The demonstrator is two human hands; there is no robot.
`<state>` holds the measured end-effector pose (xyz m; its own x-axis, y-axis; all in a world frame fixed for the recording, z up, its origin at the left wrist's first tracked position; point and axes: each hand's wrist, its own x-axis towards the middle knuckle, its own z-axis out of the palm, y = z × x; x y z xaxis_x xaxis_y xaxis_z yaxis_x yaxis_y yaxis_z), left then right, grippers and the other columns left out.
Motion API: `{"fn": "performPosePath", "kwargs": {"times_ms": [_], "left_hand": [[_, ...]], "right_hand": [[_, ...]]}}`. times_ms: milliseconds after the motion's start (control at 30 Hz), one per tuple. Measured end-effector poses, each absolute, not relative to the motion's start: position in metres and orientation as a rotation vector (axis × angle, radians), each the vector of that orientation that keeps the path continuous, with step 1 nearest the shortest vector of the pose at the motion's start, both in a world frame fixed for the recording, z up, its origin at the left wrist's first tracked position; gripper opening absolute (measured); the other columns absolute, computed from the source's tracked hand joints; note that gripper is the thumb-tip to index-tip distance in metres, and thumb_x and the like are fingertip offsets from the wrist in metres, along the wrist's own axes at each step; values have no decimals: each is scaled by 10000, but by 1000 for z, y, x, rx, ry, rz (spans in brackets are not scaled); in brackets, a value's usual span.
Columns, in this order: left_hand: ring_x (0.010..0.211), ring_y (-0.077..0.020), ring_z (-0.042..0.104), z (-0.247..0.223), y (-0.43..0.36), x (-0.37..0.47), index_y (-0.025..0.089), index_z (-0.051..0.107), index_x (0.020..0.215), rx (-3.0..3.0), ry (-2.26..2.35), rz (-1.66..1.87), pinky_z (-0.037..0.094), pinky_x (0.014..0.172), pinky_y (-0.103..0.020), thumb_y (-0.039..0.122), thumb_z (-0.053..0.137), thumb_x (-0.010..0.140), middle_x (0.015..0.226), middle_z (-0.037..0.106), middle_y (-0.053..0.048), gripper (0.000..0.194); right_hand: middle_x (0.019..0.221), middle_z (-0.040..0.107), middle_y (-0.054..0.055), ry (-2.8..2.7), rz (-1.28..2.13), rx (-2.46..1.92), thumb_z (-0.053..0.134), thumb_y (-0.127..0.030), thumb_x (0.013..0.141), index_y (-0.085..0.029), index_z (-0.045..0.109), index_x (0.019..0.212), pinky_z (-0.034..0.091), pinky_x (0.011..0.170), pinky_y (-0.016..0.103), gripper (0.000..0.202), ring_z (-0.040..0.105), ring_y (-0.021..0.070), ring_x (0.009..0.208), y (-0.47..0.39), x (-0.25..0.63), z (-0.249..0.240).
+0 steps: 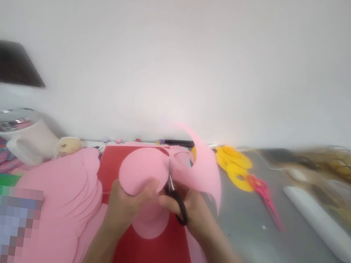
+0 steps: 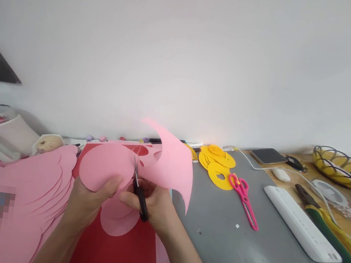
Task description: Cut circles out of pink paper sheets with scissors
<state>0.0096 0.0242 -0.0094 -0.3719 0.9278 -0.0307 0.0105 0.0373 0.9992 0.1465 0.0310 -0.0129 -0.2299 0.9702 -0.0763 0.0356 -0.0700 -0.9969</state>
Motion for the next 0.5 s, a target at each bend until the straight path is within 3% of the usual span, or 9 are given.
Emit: {"fn": "performPosePath", "kwargs": {"times_ms": [300,500], "left_hand": [[588,-194,638,-9,24,9,188,577,566,998,1534,1422,518,490,-258,360,725,595,590,653,-41,228],[562,-179,624,-6,22,10,195,560,546,990,1533,1440,510,484,-249,336,717,603,559,631,-26,219]], "right_hand": [[689,560,-6,-1381,1432,-1136,773,-455,659,-194,635,807,481,637,292,330,530,179,684,33,145,-15],[649,536,-19,-1329,1462,-1099,806,-484,595,-197,558,717,461,601,287,398,507,161,637,35,145,-19]]}}
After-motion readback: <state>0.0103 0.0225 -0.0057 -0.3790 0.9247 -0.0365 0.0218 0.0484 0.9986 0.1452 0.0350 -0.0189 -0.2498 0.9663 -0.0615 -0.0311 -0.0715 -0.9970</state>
